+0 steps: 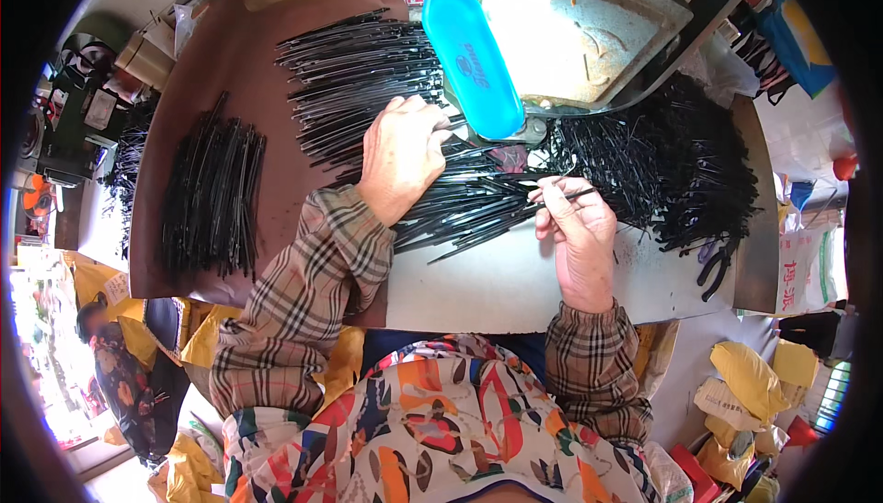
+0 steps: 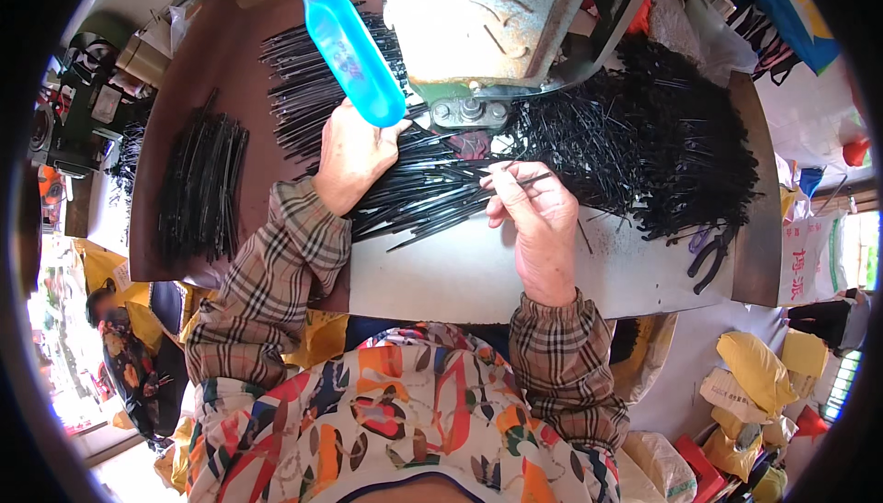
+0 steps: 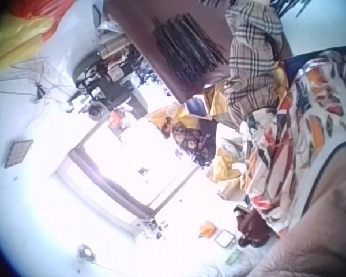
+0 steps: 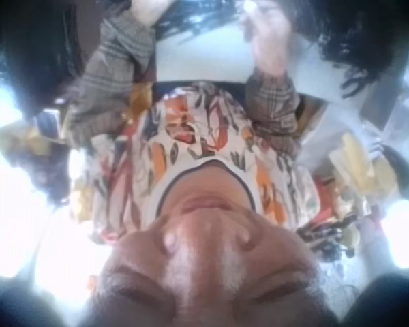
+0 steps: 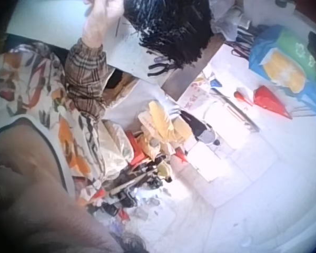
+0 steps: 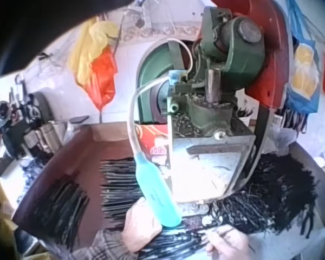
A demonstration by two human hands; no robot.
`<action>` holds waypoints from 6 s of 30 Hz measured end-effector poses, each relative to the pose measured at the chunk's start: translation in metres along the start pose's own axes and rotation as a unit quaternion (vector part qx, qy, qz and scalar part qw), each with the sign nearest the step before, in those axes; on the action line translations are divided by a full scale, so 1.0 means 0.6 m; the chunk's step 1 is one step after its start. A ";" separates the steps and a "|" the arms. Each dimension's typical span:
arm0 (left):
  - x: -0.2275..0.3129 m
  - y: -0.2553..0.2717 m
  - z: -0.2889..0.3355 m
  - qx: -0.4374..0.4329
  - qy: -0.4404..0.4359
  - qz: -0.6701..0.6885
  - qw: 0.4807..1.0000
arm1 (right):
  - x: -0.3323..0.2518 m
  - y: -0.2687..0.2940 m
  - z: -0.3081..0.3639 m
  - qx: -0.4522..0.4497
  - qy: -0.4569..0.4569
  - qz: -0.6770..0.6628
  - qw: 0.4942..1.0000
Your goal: The person feeds black rods into a tabletop machine by hand to process them, then gathers and places a batch of rods into an open bag.
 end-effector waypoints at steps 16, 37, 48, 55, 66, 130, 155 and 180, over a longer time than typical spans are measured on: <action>-0.063 0.022 0.011 -0.039 0.082 -0.060 0.994 | 0.003 -0.005 0.005 -0.018 -0.002 0.019 1.000; -0.045 0.033 -0.003 -0.023 0.003 0.120 0.993 | 0.010 -0.022 0.004 -0.050 -0.027 0.037 0.998; 0.059 0.015 0.008 0.093 0.069 0.268 0.956 | -0.052 -0.049 -0.016 0.017 0.087 0.182 0.979; 0.067 -0.067 0.044 0.016 0.294 0.585 0.756 | -0.029 -0.043 -0.039 -0.018 0.064 0.154 0.986; 0.063 -0.074 0.047 0.020 0.297 0.579 0.759 | -0.026 -0.041 -0.041 -0.029 0.027 0.132 0.991; 0.106 -0.002 -0.002 0.134 -0.029 0.109 0.985 | -0.045 -0.046 -0.073 -0.035 0.063 0.180 0.981; 0.140 -0.004 -0.013 0.029 -0.094 0.004 0.995 | -0.040 -0.045 -0.076 -0.087 -0.012 0.105 0.991; 0.016 -0.061 0.038 -0.015 0.308 0.607 0.732 | -0.025 -0.016 -0.089 -0.046 -0.002 -0.058 0.997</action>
Point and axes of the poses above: each hand's wrist, its own z-axis away from the middle knuckle, its own y-axis out of the back of the hand, x = y × z, the point moved 9 cm from there along -z, towards the middle knuckle, and after that the axes turned 14 degrees about -y, right-handed, at the moved point
